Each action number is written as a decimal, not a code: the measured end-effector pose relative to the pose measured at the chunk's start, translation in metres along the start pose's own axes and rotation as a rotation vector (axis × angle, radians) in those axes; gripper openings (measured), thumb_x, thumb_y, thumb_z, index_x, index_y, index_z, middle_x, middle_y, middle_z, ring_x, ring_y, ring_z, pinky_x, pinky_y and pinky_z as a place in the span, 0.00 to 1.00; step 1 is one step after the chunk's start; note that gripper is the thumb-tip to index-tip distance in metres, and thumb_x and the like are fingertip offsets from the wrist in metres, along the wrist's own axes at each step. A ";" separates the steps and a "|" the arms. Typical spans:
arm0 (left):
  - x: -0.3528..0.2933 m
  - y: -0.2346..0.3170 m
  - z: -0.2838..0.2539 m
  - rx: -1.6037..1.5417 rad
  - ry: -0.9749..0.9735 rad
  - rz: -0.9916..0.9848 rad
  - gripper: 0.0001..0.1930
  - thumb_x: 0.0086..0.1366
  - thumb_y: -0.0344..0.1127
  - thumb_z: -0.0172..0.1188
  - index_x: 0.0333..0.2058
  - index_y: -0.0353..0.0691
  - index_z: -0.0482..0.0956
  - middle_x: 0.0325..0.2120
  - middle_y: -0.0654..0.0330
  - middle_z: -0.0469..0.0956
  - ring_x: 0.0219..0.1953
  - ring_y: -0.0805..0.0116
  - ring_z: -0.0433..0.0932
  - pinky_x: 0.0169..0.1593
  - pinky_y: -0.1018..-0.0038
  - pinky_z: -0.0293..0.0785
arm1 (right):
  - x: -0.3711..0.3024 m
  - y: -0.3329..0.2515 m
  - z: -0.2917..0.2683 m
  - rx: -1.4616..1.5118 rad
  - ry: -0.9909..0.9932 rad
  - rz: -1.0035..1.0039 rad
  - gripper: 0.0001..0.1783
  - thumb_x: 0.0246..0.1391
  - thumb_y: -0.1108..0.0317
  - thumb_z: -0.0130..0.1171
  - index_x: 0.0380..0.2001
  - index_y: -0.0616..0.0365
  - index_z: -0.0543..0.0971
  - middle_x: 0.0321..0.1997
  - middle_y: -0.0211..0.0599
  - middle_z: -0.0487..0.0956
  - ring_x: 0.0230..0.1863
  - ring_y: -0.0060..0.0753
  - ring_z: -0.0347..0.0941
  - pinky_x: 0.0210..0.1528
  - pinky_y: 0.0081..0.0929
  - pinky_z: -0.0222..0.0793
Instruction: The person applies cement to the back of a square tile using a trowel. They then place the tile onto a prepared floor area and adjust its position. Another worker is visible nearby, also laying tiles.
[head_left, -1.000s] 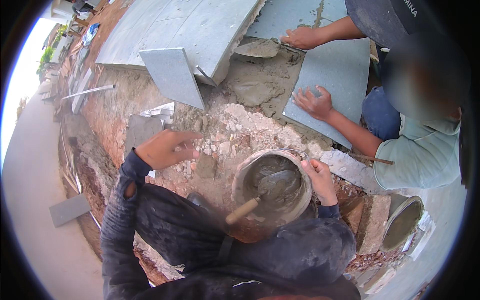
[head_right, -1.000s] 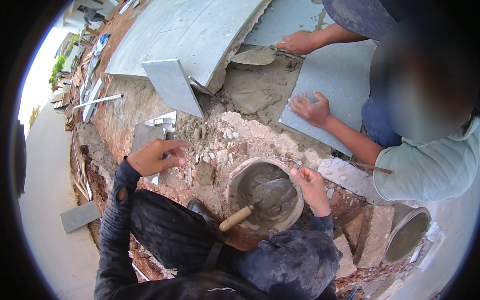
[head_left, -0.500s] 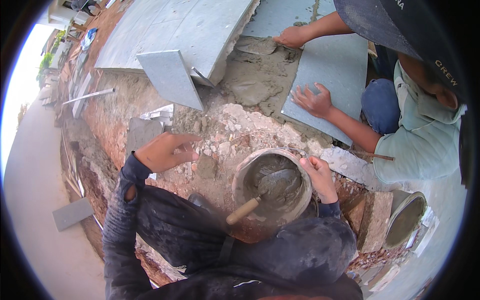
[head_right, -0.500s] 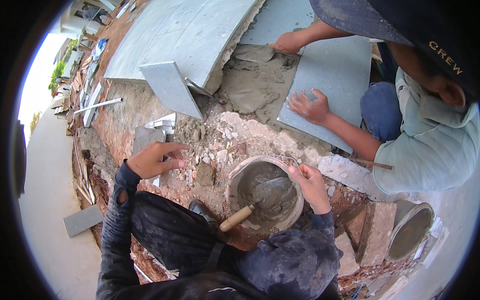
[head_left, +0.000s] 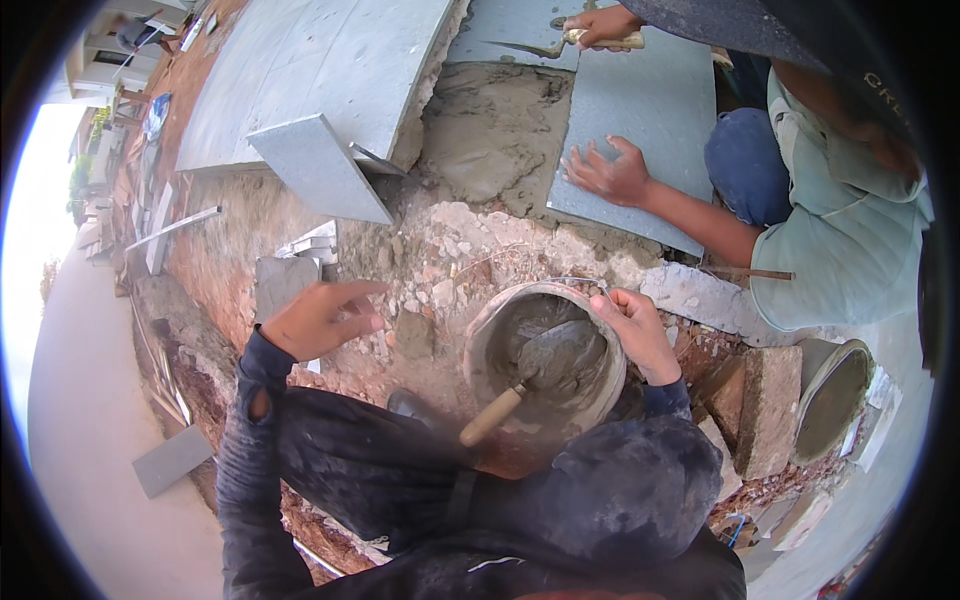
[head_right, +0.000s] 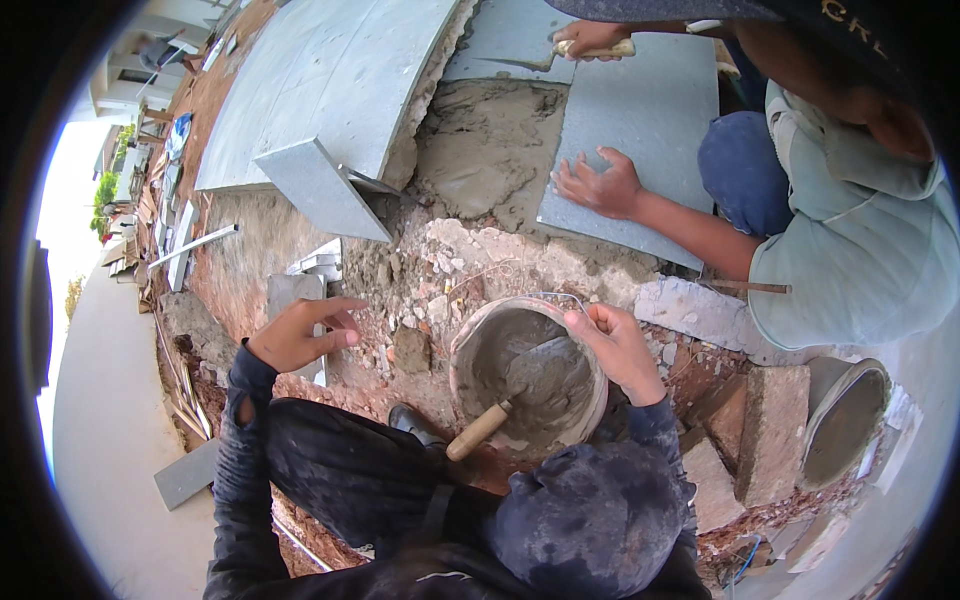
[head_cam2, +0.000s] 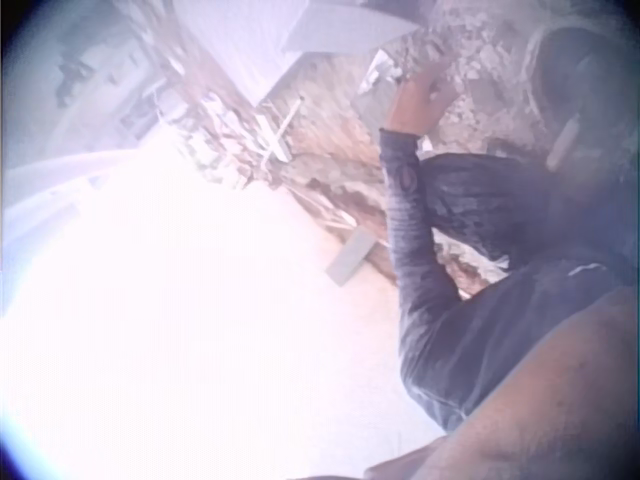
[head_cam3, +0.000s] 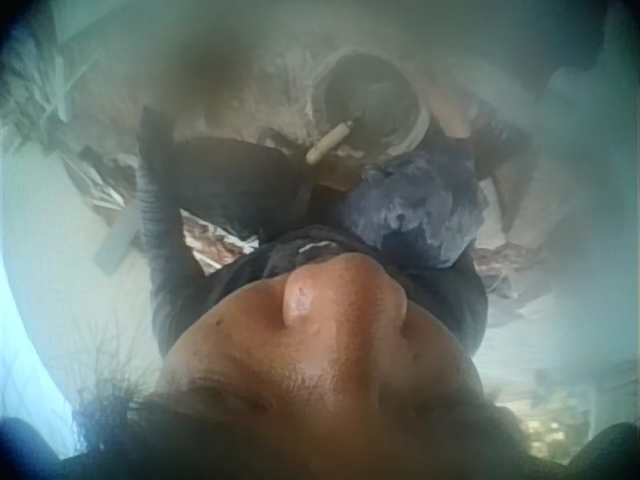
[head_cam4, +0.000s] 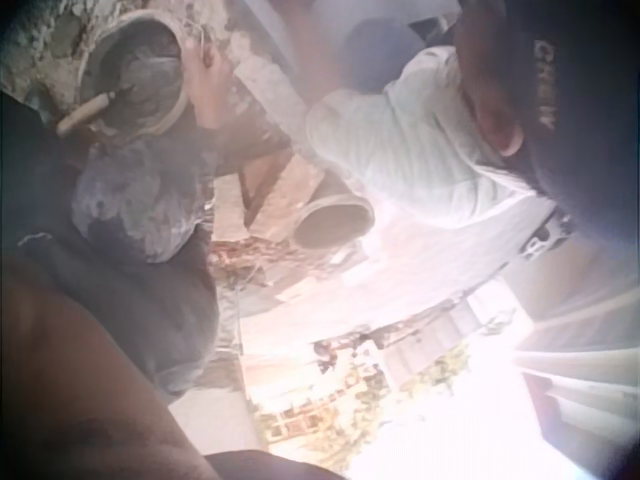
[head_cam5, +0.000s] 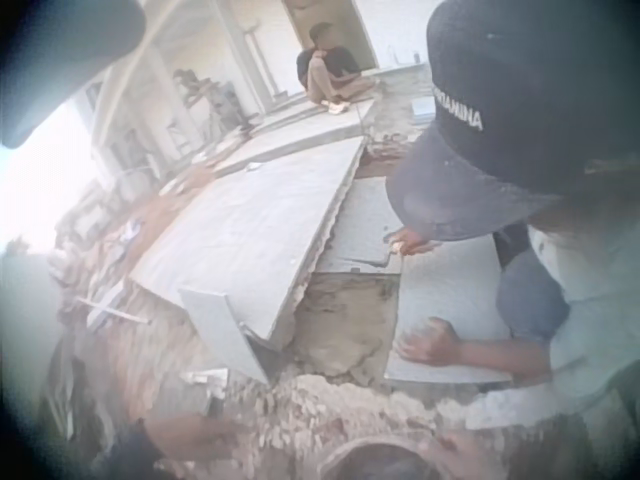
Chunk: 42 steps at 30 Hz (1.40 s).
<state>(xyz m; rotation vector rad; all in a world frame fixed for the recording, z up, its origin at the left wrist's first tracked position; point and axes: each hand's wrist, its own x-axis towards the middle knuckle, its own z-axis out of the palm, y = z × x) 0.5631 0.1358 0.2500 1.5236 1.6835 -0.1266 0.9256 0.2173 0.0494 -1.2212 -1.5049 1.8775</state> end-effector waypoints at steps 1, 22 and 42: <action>0.001 0.001 0.000 0.003 -0.006 -0.001 0.21 0.63 0.37 0.58 0.54 0.37 0.71 0.31 0.56 0.81 0.35 0.63 0.80 0.44 0.68 0.73 | 0.000 -0.001 0.000 -0.005 0.000 0.006 0.26 0.55 0.45 0.57 0.17 0.56 0.68 0.16 0.17 0.57 0.21 0.13 0.49 0.23 0.20 0.45; 0.004 -0.001 0.002 0.020 -0.018 0.003 0.21 0.63 0.36 0.58 0.54 0.37 0.71 0.32 0.55 0.81 0.35 0.62 0.80 0.44 0.68 0.74 | -0.003 -0.010 0.000 0.000 -0.009 0.039 0.26 0.56 0.45 0.57 0.18 0.55 0.69 0.17 0.17 0.57 0.22 0.14 0.49 0.24 0.20 0.45; -0.001 0.000 0.000 0.013 -0.028 -0.006 0.22 0.63 0.38 0.58 0.54 0.37 0.70 0.32 0.55 0.81 0.36 0.62 0.80 0.45 0.68 0.73 | -0.002 -0.005 0.002 0.026 0.014 0.016 0.25 0.56 0.45 0.58 0.18 0.56 0.71 0.17 0.17 0.59 0.21 0.13 0.50 0.22 0.20 0.45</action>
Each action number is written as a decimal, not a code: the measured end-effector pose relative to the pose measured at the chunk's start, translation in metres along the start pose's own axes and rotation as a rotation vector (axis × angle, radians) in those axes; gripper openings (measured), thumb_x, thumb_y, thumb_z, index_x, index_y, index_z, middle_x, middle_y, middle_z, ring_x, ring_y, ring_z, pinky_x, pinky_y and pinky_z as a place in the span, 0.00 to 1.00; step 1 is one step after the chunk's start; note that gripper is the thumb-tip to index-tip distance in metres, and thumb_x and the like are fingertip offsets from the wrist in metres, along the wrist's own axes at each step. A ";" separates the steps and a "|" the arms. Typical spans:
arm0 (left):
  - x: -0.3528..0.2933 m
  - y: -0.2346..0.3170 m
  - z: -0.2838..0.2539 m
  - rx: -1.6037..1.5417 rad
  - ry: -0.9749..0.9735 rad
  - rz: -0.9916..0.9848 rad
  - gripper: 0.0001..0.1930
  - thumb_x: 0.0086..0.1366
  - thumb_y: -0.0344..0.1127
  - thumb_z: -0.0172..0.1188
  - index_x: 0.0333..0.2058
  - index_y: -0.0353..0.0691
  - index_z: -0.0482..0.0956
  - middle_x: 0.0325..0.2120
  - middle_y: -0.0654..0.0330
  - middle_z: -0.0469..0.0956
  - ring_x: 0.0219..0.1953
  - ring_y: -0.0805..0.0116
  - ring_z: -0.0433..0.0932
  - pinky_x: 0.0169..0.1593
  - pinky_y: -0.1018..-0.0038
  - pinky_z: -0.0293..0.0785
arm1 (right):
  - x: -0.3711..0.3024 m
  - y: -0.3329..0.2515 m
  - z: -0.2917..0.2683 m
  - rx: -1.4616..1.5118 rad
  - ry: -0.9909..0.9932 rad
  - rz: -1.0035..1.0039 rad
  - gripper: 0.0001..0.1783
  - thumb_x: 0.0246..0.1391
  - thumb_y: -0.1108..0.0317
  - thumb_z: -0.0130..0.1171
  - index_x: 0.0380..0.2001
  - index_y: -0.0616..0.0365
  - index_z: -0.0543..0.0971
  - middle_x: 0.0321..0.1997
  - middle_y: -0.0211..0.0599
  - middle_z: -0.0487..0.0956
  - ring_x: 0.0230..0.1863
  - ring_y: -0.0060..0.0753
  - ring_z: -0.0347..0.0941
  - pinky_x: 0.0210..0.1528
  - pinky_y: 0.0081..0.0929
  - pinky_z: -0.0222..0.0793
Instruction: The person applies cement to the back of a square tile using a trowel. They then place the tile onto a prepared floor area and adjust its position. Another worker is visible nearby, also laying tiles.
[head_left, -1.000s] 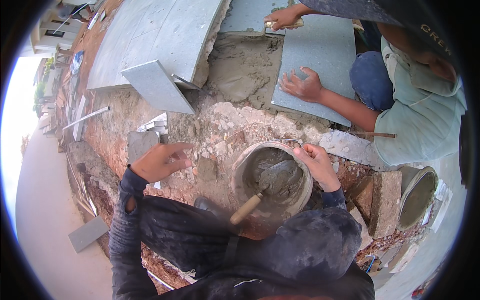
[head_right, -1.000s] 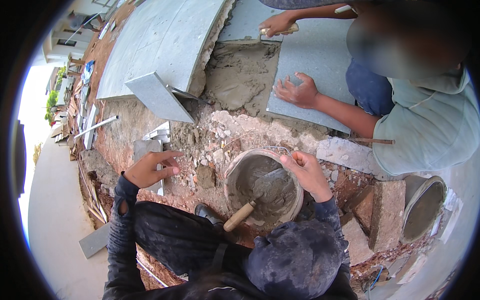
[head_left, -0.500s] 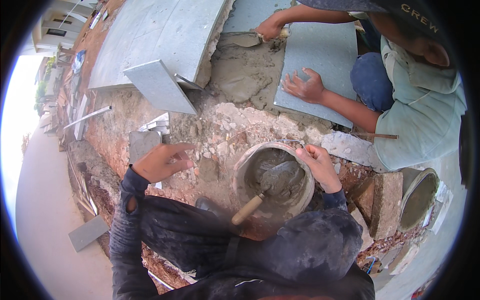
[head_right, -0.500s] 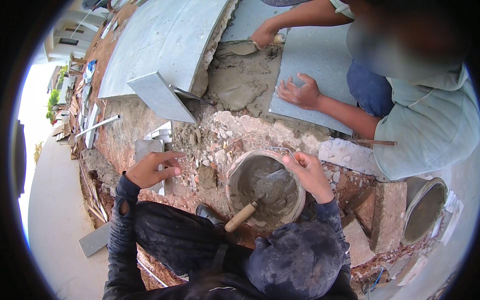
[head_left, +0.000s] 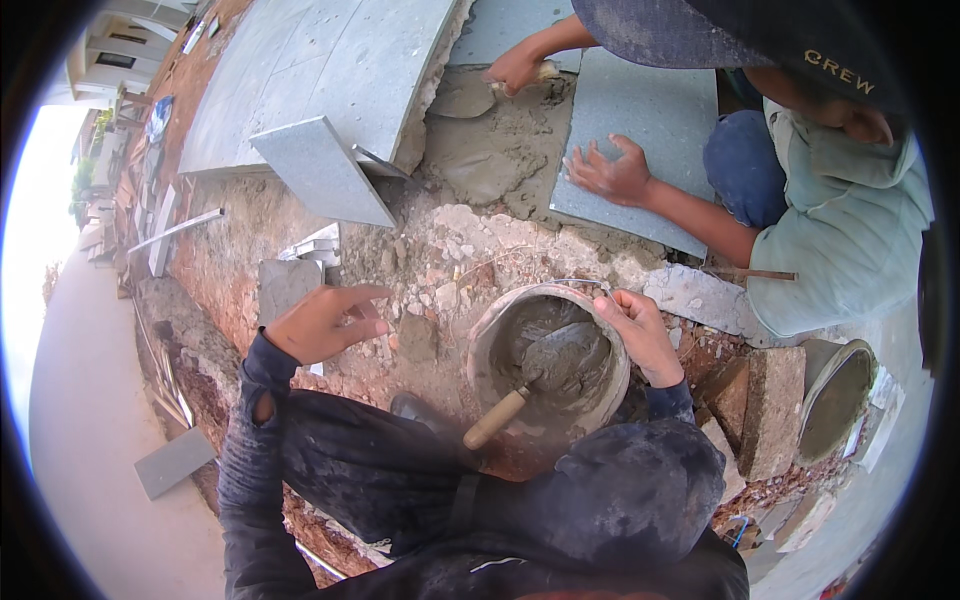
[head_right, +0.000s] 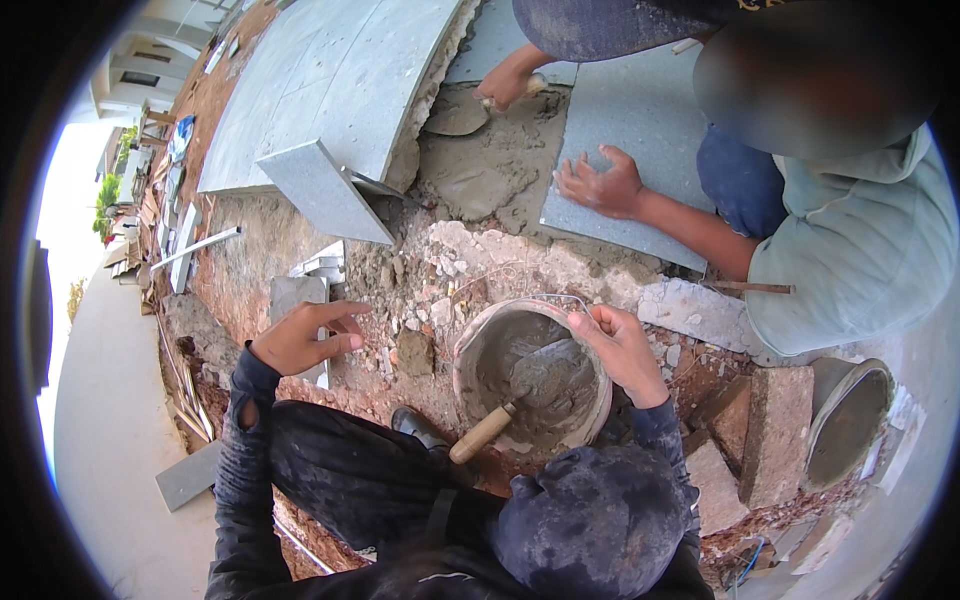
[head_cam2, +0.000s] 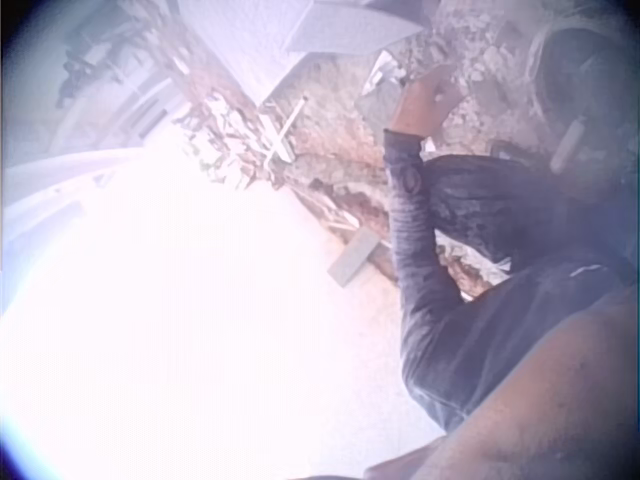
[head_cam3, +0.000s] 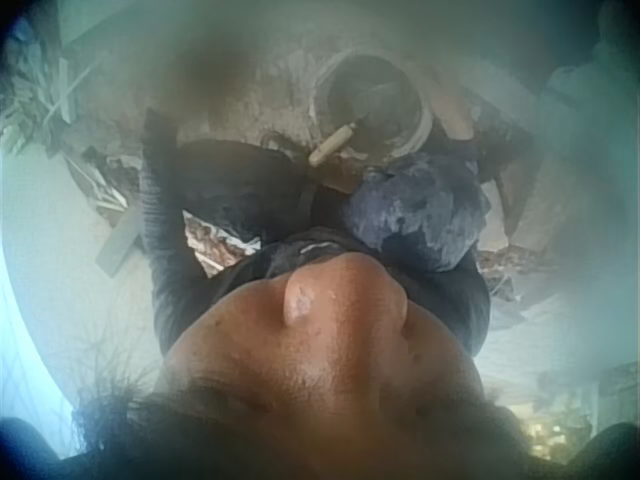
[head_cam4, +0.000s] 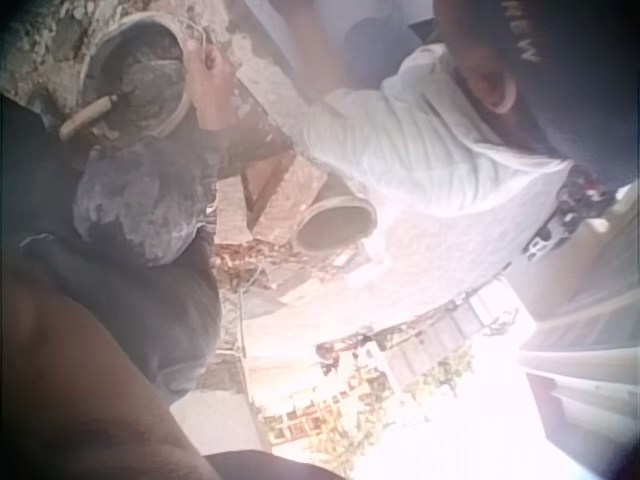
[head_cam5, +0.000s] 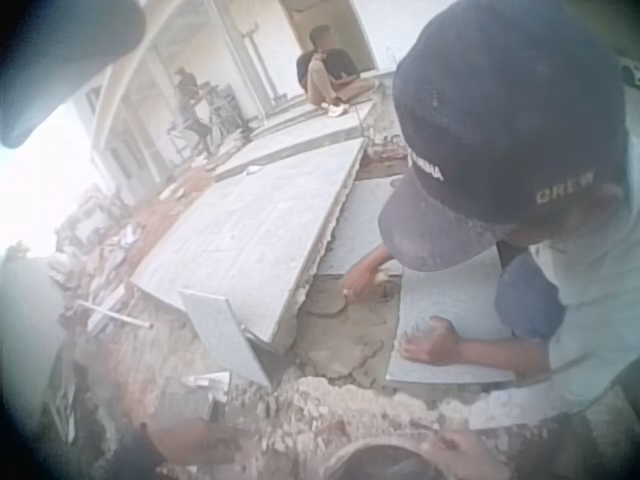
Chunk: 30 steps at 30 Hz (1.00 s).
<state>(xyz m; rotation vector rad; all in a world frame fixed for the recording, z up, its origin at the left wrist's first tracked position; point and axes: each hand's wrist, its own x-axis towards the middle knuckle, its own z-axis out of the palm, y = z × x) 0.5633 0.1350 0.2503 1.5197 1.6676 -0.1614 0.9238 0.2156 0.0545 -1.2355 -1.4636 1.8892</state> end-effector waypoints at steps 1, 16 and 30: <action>0.000 0.000 0.000 0.004 0.002 0.002 0.22 0.63 0.38 0.58 0.54 0.37 0.70 0.32 0.55 0.81 0.36 0.62 0.80 0.45 0.68 0.73 | 0.000 0.002 0.000 -0.002 0.001 0.002 0.25 0.56 0.45 0.57 0.18 0.56 0.71 0.17 0.17 0.59 0.21 0.13 0.50 0.22 0.20 0.45; 0.002 -0.005 0.000 -0.012 0.023 0.059 0.22 0.63 0.38 0.58 0.54 0.36 0.70 0.31 0.54 0.81 0.34 0.62 0.80 0.43 0.68 0.73 | 0.000 -0.001 0.000 -0.013 0.007 0.018 0.22 0.57 0.49 0.58 0.21 0.56 0.71 0.17 0.16 0.60 0.21 0.11 0.51 0.22 0.19 0.45; -0.004 -0.010 0.000 -0.010 0.078 0.096 0.23 0.62 0.44 0.58 0.51 0.35 0.72 0.28 0.52 0.81 0.33 0.56 0.80 0.39 0.67 0.73 | -0.001 -0.003 0.004 0.026 0.009 0.018 0.20 0.59 0.55 0.57 0.20 0.55 0.68 0.19 0.15 0.58 0.22 0.09 0.49 0.23 0.17 0.45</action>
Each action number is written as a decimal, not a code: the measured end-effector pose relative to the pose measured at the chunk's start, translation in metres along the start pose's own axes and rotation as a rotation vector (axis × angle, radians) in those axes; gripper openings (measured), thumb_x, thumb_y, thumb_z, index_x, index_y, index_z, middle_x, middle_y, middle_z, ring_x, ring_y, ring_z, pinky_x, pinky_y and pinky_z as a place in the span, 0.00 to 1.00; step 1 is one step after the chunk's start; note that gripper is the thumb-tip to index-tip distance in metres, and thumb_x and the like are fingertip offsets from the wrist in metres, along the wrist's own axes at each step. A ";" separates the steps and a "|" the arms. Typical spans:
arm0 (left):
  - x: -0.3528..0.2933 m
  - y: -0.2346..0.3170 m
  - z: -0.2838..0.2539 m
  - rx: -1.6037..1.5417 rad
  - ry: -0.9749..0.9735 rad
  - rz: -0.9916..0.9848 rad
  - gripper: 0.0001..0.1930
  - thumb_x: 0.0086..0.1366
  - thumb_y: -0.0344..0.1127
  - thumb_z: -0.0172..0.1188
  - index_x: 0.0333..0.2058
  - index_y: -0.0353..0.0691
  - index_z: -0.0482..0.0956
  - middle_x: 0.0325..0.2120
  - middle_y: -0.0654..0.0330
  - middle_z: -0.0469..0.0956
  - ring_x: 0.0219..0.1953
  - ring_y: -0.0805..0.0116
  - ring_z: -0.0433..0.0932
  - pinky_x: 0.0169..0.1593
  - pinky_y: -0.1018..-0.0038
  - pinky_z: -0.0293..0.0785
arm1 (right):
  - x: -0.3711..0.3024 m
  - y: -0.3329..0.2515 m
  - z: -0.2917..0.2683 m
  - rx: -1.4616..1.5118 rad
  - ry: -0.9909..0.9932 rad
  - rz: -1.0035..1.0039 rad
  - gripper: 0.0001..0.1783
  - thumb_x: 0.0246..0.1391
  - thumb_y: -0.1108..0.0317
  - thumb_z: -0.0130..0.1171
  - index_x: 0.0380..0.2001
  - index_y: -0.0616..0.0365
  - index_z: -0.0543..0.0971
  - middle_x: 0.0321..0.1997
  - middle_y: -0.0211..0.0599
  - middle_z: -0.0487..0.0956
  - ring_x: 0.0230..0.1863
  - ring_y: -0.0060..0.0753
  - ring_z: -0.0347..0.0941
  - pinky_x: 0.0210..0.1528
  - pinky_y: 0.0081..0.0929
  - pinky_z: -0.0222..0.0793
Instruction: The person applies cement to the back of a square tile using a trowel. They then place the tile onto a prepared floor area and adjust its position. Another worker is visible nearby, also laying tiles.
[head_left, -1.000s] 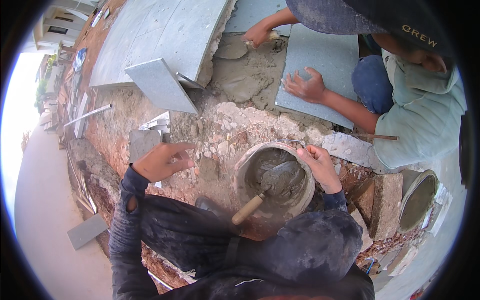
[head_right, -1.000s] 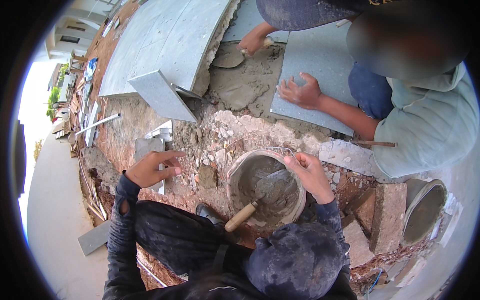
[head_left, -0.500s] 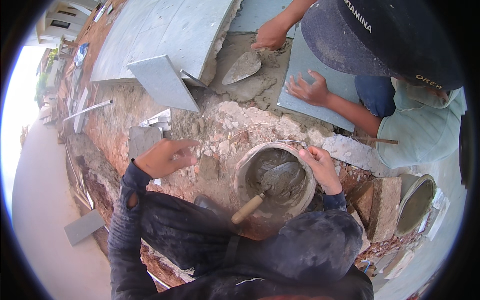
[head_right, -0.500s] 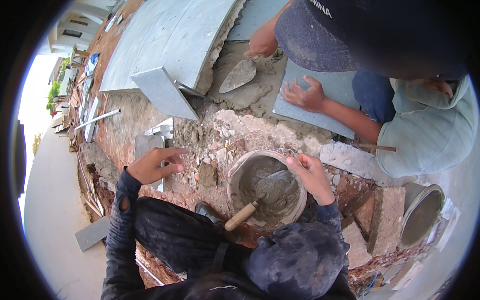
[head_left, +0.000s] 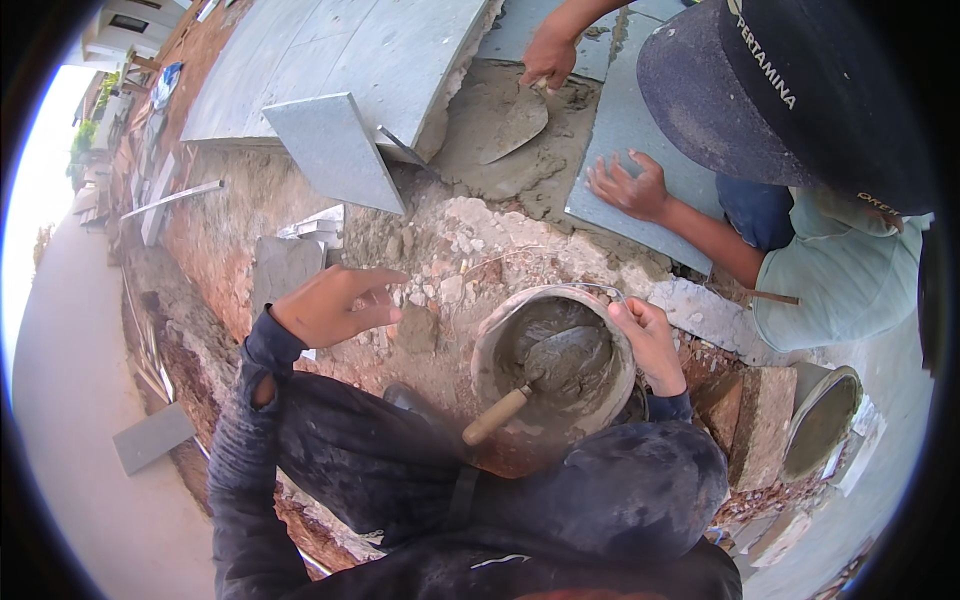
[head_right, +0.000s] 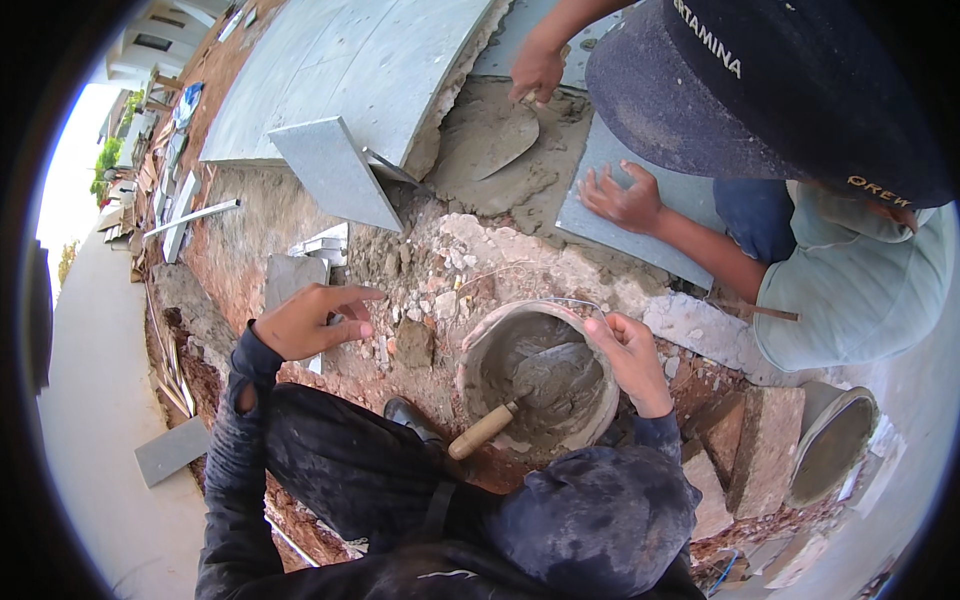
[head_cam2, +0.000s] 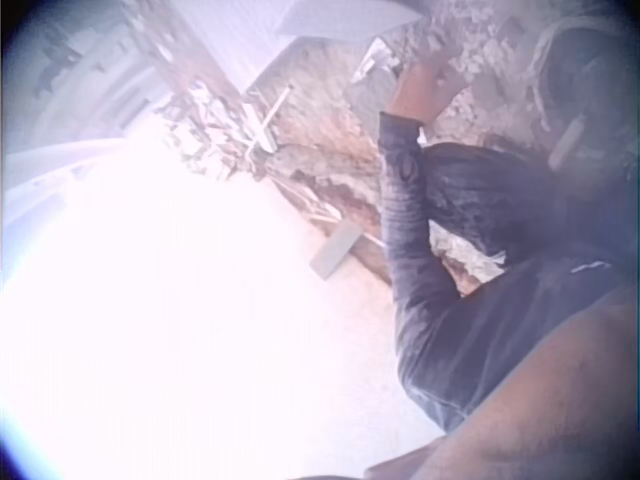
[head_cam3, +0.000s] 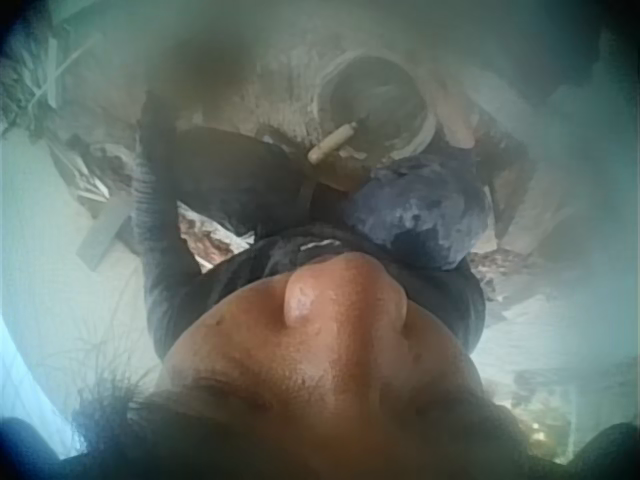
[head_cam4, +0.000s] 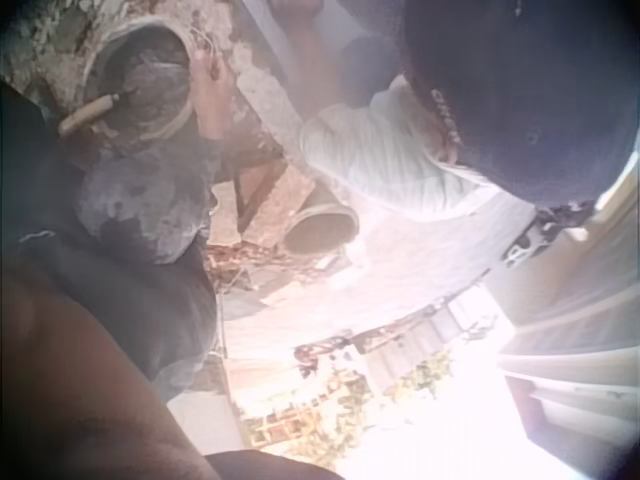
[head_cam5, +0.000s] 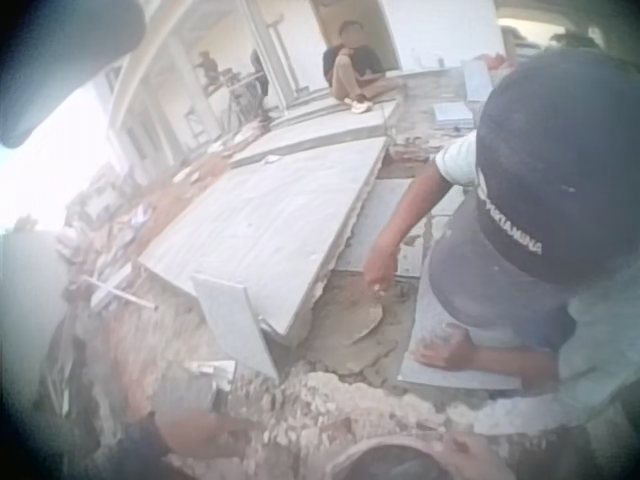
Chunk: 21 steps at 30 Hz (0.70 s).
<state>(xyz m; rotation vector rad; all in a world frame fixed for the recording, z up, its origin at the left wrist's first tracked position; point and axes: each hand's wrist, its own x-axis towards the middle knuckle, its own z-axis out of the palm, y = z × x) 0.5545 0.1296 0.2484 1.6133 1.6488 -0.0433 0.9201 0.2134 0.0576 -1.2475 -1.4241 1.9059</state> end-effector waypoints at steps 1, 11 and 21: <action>0.000 0.000 0.000 -0.003 -0.003 -0.004 0.23 0.62 0.44 0.58 0.51 0.35 0.72 0.28 0.52 0.81 0.33 0.56 0.80 0.39 0.67 0.73 | 0.000 0.001 0.000 -0.003 0.006 -0.003 0.20 0.59 0.55 0.57 0.20 0.55 0.68 0.19 0.15 0.58 0.22 0.10 0.49 0.23 0.17 0.44; -0.007 -0.002 -0.002 0.017 0.014 0.036 0.23 0.62 0.46 0.58 0.50 0.35 0.73 0.29 0.50 0.80 0.34 0.53 0.80 0.40 0.64 0.73 | -0.003 -0.001 0.007 0.040 0.064 -0.008 0.21 0.62 0.53 0.52 0.21 0.58 0.70 0.22 0.17 0.63 0.26 0.11 0.54 0.28 0.16 0.52; -0.028 -0.001 -0.004 0.023 -0.018 0.051 0.26 0.61 0.47 0.60 0.53 0.36 0.71 0.33 0.46 0.78 0.37 0.50 0.79 0.41 0.62 0.72 | -0.007 0.000 0.018 0.007 0.175 0.021 0.23 0.65 0.52 0.47 0.20 0.56 0.68 0.21 0.17 0.63 0.25 0.12 0.54 0.28 0.17 0.53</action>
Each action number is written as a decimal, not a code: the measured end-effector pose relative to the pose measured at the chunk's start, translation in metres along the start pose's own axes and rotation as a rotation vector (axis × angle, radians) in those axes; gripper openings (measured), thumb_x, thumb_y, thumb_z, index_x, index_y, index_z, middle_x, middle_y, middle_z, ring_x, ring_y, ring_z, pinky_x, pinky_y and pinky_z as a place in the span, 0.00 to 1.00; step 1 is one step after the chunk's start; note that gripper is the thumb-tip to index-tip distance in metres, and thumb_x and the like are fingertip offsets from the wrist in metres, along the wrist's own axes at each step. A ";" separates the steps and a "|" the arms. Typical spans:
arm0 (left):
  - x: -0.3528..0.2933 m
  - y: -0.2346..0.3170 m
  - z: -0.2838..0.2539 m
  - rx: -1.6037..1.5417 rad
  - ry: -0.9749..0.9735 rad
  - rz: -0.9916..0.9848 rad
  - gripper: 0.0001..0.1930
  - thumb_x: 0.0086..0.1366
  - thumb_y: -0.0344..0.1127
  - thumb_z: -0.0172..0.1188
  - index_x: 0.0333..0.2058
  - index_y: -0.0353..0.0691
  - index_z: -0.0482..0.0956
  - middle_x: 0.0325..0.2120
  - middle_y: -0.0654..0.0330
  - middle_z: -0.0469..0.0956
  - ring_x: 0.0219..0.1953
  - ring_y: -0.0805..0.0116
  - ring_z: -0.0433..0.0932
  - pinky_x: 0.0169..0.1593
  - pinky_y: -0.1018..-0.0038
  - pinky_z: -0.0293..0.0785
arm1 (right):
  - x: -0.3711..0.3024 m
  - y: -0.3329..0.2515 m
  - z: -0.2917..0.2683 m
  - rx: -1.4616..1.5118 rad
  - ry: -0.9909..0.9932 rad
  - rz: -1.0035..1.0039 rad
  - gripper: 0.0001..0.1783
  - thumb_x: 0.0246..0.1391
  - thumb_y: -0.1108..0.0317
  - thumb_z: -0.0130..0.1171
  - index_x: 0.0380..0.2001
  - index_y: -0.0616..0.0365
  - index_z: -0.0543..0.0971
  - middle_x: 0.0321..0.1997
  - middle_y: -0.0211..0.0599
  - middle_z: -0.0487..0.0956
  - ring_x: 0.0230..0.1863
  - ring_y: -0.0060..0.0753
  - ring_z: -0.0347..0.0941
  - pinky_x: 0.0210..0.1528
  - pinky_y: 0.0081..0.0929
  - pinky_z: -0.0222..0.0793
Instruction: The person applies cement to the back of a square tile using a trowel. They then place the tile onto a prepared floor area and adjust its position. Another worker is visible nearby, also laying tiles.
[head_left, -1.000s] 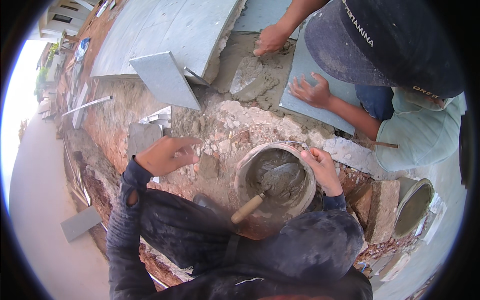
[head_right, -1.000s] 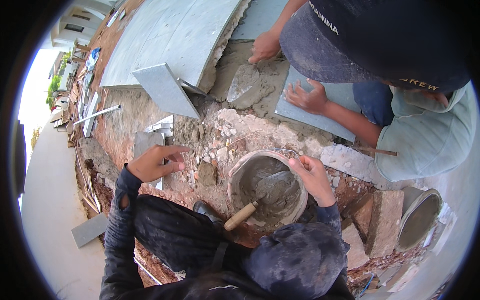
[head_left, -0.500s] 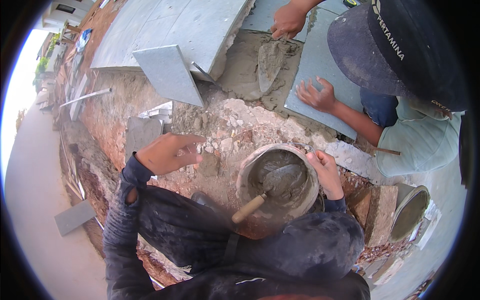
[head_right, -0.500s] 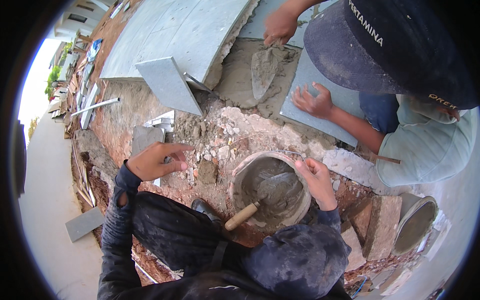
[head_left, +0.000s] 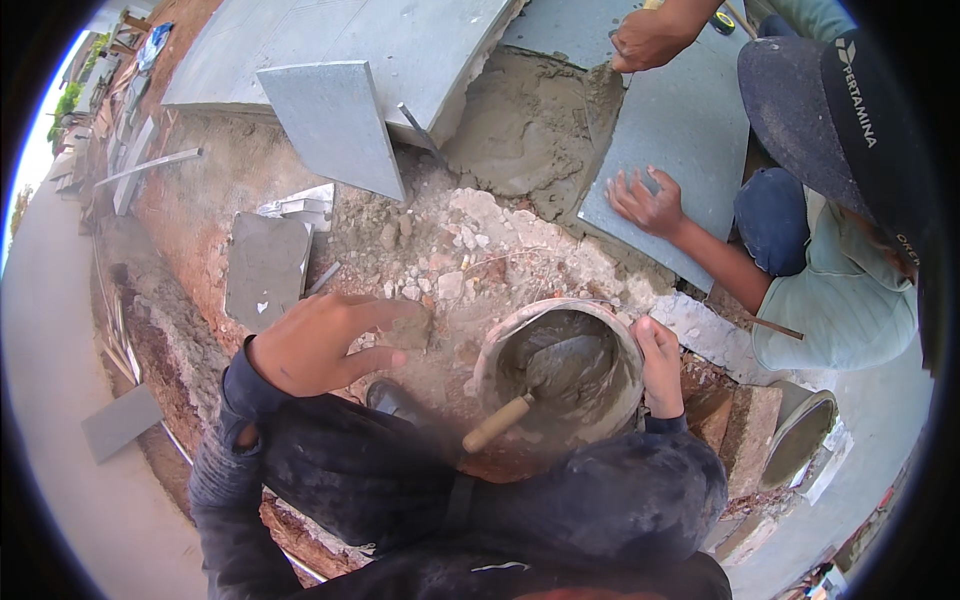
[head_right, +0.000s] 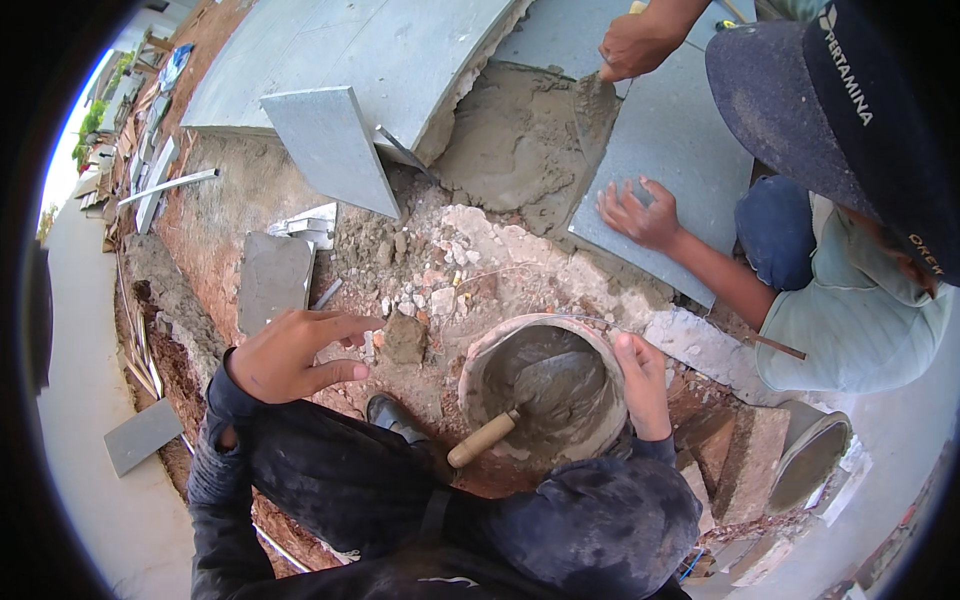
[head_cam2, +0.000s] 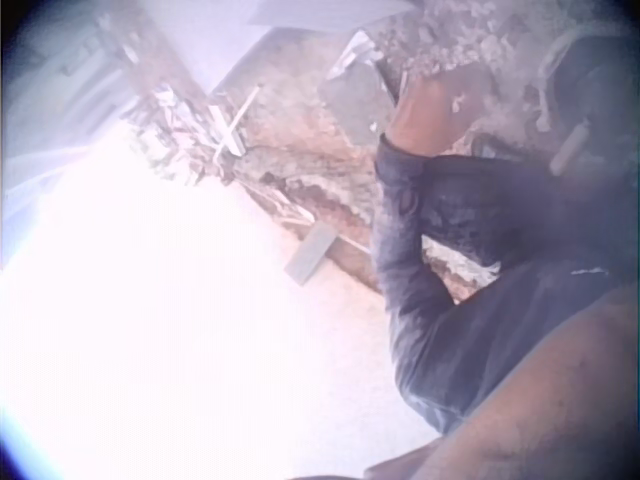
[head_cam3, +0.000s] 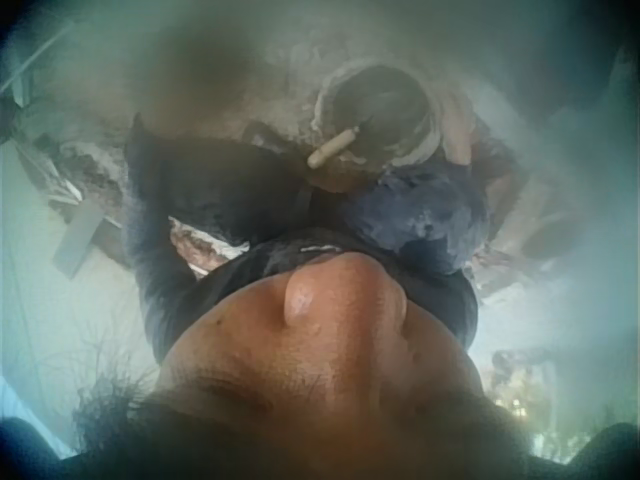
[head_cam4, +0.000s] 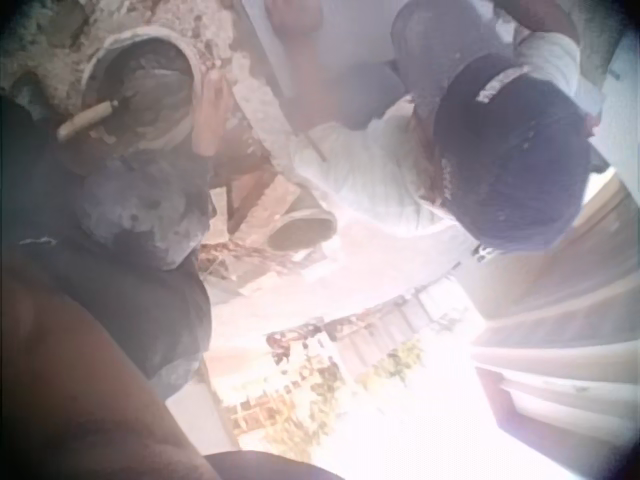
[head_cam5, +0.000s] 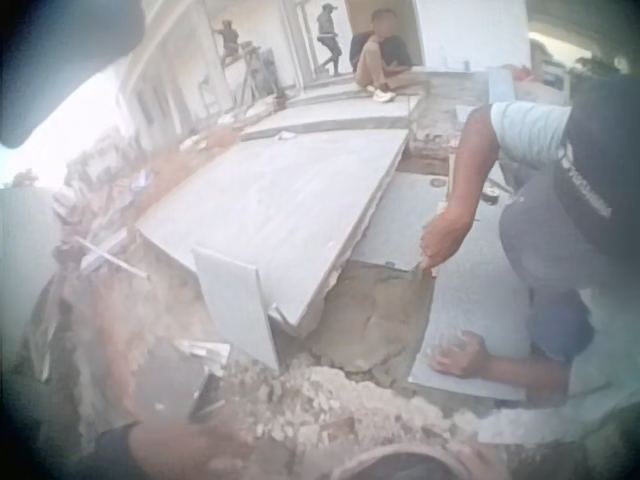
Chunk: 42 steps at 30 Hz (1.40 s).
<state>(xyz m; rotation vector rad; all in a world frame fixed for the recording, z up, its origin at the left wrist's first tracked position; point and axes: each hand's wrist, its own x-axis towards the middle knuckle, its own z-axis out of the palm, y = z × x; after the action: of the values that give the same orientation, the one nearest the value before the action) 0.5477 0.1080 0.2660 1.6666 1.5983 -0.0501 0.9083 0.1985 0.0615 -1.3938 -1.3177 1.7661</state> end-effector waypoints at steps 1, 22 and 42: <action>-0.002 -0.004 0.001 -0.012 -0.028 -0.028 0.27 0.61 0.48 0.60 0.53 0.36 0.71 0.34 0.45 0.78 0.37 0.49 0.78 0.41 0.62 0.72 | 0.000 0.000 0.002 -0.012 0.004 -0.001 0.23 0.65 0.53 0.47 0.20 0.56 0.67 0.21 0.17 0.63 0.25 0.12 0.54 0.28 0.17 0.52; 0.109 -0.019 0.026 -0.278 -0.189 0.495 0.23 0.57 0.41 0.64 0.48 0.33 0.75 0.29 0.50 0.79 0.33 0.59 0.80 0.40 0.68 0.74 | -0.097 -0.014 -0.010 -0.074 0.906 0.011 0.29 0.53 0.45 0.60 0.13 0.60 0.71 0.15 0.21 0.65 0.21 0.15 0.58 0.23 0.24 0.55; 0.149 -0.095 0.033 0.221 -0.335 0.539 0.23 0.57 0.50 0.61 0.43 0.38 0.79 0.28 0.48 0.80 0.33 0.55 0.80 0.40 0.65 0.75 | -0.001 -0.014 0.012 -0.560 0.700 0.210 0.40 0.44 0.30 0.54 0.15 0.64 0.77 0.16 0.48 0.74 0.23 0.47 0.72 0.33 0.40 0.66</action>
<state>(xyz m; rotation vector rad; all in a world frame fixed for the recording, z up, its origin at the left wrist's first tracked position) 0.5120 0.1998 0.1156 2.0846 0.8886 -0.2231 0.8958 0.1986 0.0749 -2.2513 -1.3213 0.8581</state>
